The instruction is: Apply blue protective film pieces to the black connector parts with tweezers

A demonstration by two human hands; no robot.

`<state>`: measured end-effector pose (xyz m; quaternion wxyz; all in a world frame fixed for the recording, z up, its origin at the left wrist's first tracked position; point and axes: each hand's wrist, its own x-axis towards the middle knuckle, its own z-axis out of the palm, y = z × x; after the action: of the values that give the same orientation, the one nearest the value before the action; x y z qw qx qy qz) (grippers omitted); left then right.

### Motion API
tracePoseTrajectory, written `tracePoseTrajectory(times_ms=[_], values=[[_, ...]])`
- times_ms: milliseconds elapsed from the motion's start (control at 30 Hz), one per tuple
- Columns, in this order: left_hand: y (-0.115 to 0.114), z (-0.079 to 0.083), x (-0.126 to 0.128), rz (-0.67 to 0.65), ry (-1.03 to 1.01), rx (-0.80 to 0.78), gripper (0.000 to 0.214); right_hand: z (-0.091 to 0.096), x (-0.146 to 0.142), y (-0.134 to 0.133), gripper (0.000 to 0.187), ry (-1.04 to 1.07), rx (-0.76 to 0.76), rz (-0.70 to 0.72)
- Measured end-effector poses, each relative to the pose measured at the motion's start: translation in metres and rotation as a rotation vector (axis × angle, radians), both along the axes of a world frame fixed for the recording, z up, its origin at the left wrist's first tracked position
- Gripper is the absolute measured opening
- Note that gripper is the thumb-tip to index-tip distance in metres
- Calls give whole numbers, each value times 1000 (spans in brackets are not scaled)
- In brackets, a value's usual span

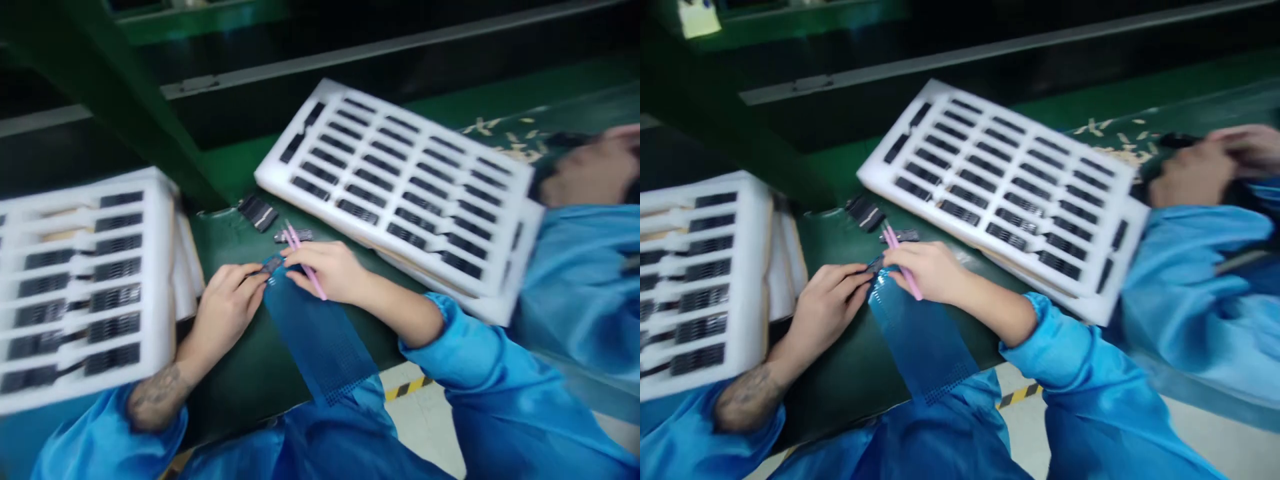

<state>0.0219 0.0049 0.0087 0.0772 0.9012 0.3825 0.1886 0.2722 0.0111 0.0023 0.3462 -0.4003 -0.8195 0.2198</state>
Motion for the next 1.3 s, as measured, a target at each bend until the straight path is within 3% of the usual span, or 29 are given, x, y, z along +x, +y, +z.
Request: tracePoseTrajectory(times_ms=[200, 333, 433, 500, 567, 667, 800, 933, 1133, 1300], values=[[3, -1, 2, -19, 180, 183, 31, -3, 2, 9, 16, -167, 0, -2], [1, 9, 12, 16, 236, 192, 25, -2, 0, 6, 17, -113, 38, -2], [0, 21, 23, 46, 174, 172, 19, 4, 2, 0, 13, 65, 172, -65], [4, 26, 32, 73, 112, 209, 17, 9, 5, -1, 9, 240, 351, -103], [11, 28, 43, 98, 80, 256, 17, 13, 10, 1, 19, 325, 486, -155], [23, 26, 60, 78, 83, 277, 18, 18, 13, 4, 28, 374, 566, -205], [37, 16, 74, 40, 110, 218, 22, 18, 15, 7, 27, 369, 550, -225], [43, 9, 77, 58, 124, 107, 23, 14, 16, 12, 19, 233, 453, -215], [42, 11, 74, 104, 85, -59, 17, 8, 18, 18, 11, -111, 246, -43], [36, 11, 67, 135, -5, -123, 15, 9, 20, 19, 14, -160, 223, -51]])
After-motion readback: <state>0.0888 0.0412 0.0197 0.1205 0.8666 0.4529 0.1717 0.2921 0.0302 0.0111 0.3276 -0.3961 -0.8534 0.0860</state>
